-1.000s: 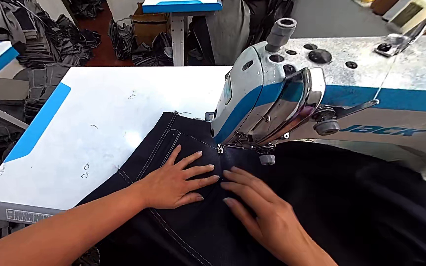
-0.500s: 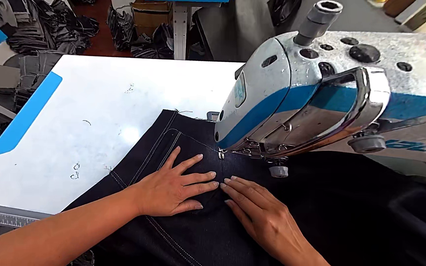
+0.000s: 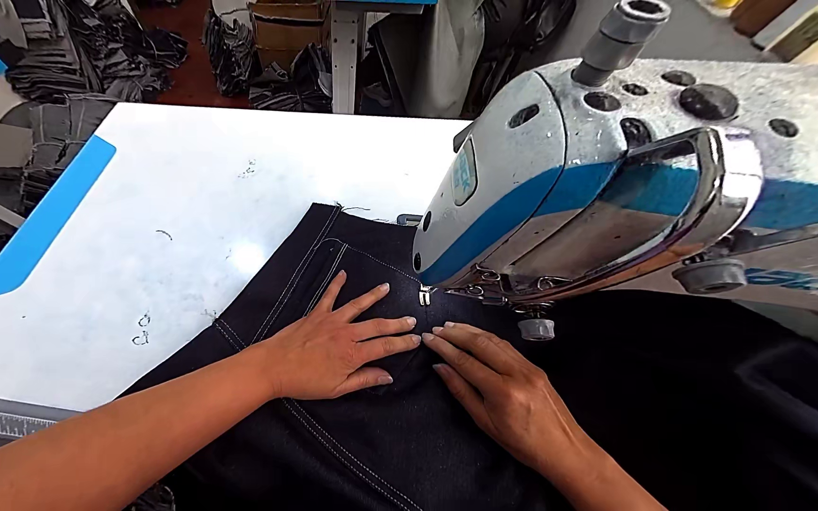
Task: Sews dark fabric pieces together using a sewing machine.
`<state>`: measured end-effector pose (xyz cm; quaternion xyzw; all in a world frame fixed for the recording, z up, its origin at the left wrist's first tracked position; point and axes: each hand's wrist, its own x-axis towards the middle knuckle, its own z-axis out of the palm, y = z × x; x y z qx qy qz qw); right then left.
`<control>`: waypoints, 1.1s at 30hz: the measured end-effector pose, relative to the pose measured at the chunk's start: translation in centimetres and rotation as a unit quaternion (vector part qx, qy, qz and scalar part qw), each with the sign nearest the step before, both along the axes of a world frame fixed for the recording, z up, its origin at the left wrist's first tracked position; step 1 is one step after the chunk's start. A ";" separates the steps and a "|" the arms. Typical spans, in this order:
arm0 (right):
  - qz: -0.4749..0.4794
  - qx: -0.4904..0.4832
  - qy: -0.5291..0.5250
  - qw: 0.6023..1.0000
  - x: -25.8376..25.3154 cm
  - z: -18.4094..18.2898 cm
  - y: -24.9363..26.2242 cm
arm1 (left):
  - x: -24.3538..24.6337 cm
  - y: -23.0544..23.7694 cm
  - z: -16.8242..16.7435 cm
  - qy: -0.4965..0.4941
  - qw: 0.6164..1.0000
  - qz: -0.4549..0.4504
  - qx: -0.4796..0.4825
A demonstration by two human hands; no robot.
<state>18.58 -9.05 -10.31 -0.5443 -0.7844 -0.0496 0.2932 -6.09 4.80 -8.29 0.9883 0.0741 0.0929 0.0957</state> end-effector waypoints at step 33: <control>-0.002 0.012 0.021 1.000 2.2 0.0 4.0 | 1.9 4.3 0.6 -0.011 1.000 0.007 -0.003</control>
